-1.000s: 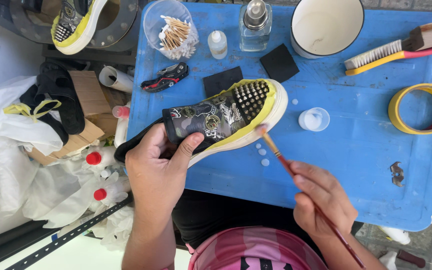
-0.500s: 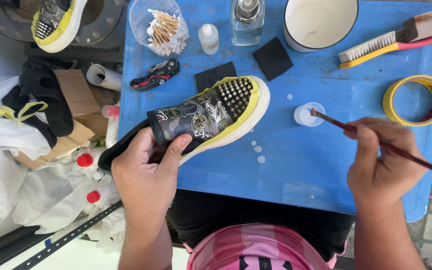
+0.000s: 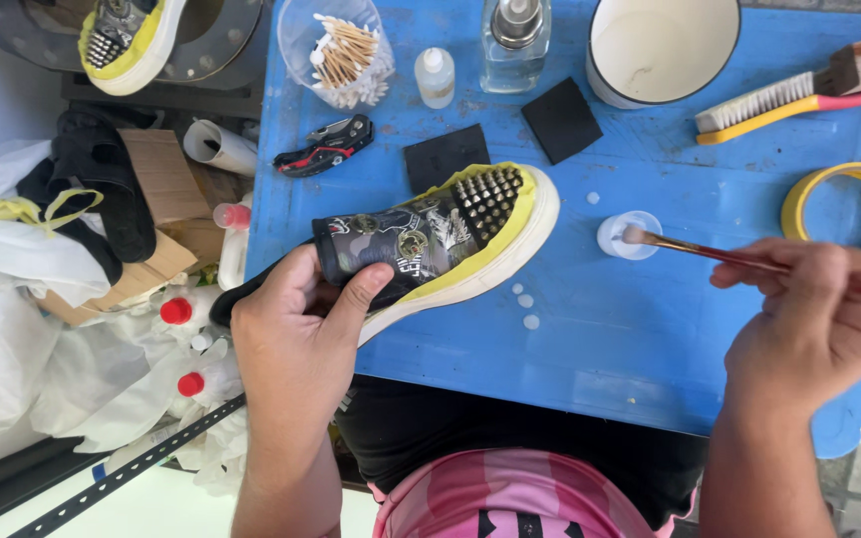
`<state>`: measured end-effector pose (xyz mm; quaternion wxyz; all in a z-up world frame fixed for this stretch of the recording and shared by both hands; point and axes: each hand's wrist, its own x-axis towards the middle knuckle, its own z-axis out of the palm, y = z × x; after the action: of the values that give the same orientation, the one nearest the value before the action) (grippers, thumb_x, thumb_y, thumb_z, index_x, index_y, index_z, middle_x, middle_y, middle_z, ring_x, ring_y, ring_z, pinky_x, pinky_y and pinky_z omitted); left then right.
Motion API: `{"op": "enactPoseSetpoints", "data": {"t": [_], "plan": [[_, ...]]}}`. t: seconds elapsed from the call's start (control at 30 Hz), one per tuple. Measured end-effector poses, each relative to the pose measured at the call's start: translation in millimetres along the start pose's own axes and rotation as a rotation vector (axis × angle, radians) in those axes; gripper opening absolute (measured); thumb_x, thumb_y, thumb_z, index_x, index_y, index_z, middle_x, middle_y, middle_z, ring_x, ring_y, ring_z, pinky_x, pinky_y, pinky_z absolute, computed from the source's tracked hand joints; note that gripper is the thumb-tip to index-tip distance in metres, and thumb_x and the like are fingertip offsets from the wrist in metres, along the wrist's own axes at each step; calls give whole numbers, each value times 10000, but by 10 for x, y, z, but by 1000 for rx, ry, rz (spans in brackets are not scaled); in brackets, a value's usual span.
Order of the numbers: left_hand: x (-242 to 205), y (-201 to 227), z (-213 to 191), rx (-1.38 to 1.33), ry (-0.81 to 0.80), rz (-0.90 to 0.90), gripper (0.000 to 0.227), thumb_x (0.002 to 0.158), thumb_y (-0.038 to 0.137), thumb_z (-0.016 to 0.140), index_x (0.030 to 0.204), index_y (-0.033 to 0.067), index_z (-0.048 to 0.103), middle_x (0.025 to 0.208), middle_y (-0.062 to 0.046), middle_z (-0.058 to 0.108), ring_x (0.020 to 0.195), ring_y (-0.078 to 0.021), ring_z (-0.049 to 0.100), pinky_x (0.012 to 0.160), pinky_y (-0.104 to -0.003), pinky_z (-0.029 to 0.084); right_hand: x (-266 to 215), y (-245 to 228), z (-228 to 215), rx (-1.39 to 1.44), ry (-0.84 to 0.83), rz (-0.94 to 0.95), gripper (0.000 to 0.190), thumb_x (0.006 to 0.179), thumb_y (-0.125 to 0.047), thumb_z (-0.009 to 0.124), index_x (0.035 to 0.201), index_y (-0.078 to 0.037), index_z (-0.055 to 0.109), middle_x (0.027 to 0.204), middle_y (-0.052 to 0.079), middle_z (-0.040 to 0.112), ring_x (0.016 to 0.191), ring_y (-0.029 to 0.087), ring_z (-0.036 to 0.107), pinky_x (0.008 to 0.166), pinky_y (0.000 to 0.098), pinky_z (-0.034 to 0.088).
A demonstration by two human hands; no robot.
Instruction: The person paints the white midsole of a black sneaker using a small brush and white paint. They repeatedly dip the brush into a small container, apply paint along the sole edge, and rotate the shoe to reach different sections. The shoe has a studded toe cap and graphic print on the upper.
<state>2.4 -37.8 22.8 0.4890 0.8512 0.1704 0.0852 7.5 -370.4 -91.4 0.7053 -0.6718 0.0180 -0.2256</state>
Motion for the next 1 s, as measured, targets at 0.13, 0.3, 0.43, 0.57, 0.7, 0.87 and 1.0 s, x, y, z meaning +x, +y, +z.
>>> {"op": "enactPoseSetpoints", "data": {"t": [0.13,0.3,0.43,0.57,0.7,0.87,1.0], "plan": [[34,5,-11,62,-18,-19,237,862,170,840,1023,21,751,762,-19,770,578,-17,591,537,-195,473,-209,61,44,148,-8,-116,326,1305,-176,453,1095,73,434,980,288,605,756,307,646,732,430,622],[57,31,-21,38,-51,-38,226,862,176,835,993,19,739,794,-20,791,580,-21,616,531,-205,484,-419,91,332,54,-18,-261,382,1264,-305,512,1156,49,420,987,239,586,869,323,684,785,426,675],[71,5,-22,31,-54,-35,231,862,176,836,1000,19,737,804,-24,793,587,-28,619,537,-210,490,-566,2,561,-77,-105,-514,406,1099,-376,547,1061,16,450,948,170,622,828,345,736,695,400,673],[83,-22,-6,13,-59,-40,229,862,176,834,999,20,737,834,-22,801,616,-26,646,561,-207,510,-648,-155,543,-200,-280,-584,374,1109,-358,532,1070,2,441,1035,214,686,919,338,776,757,415,687],[87,-25,-3,-42,-80,-39,226,867,169,830,1006,16,737,868,-22,803,662,-23,666,601,-203,533,-524,-45,483,-172,-261,-654,380,1079,-351,551,1024,18,478,971,240,672,891,357,760,756,447,682],[104,-59,-23,-57,-92,-70,217,865,158,828,1003,15,742,855,-21,793,657,-29,653,584,-206,519,-369,96,358,-78,-37,-516,429,1142,-382,606,1155,23,461,1037,218,661,941,308,757,832,386,679],[126,-82,-16,-137,-113,-65,197,883,141,811,1007,7,736,880,-18,793,701,-22,672,621,-201,543,-405,68,355,-24,-73,-412,439,1174,-372,618,1158,36,457,1077,260,659,978,300,753,887,393,671]]}}
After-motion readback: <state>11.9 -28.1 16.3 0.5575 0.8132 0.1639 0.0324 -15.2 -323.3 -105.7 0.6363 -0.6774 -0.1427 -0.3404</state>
